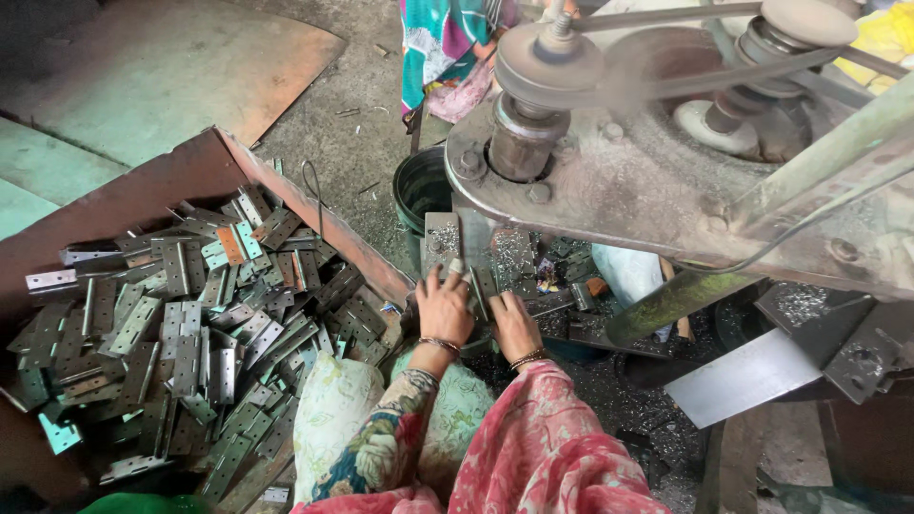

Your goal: The person repeatedly picks metal hinge pieces from a bin, places them into a press machine, and operates the lever to process them. The person then removes the processed pieces and returns them to the bin.

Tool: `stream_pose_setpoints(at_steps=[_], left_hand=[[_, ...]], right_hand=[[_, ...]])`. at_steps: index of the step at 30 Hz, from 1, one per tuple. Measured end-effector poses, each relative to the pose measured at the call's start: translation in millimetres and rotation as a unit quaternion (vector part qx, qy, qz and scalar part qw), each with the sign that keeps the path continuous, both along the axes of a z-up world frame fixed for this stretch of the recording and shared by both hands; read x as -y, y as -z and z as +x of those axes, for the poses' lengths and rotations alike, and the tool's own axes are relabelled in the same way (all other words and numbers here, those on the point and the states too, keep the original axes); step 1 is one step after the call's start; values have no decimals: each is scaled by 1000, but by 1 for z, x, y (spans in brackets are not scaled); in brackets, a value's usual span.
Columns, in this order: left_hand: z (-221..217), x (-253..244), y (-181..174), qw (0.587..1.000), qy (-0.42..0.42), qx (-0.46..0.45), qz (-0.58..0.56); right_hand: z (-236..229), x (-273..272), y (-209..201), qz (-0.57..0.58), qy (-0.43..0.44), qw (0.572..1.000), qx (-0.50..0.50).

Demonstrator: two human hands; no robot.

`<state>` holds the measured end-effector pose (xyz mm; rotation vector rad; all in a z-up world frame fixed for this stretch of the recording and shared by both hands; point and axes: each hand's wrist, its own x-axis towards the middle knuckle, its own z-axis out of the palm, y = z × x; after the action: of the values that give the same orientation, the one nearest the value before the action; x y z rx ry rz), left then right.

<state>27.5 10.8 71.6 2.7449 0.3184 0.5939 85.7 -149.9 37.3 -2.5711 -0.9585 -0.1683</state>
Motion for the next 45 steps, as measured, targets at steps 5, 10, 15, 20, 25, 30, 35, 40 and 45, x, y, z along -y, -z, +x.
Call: stream_pose_setpoints(at_steps=[5, 10, 15, 20, 25, 30, 35, 40, 45], left_hand=[[-8, 24, 26, 994, 56, -65, 61], [6, 22, 36, 987, 51, -125, 83], [27, 18, 27, 986, 39, -153, 48], [40, 16, 22, 986, 28, -145, 78], [43, 12, 38, 988, 31, -126, 79], [37, 7, 54, 996, 42, -29, 73], [53, 2, 49, 983, 42, -153, 97], [59, -4, 32, 971, 60, -204, 111], [51, -3, 34, 979, 39, -146, 133]], right_hand=[[0, 8, 6, 59, -68, 996, -18], [-31, 38, -15, 46, 22, 994, -96], [-72, 73, -16, -69, 101, 986, -112], [-94, 89, 48, -169, 181, 939, -237], [-102, 100, 119, -116, 222, 942, -222], [-91, 105, 95, -135, 169, 951, -221], [-75, 93, 54, -195, 168, 929, -266], [-104, 90, 86, -147, 221, 921, -285], [-109, 98, 109, -151, 204, 935, -249]])
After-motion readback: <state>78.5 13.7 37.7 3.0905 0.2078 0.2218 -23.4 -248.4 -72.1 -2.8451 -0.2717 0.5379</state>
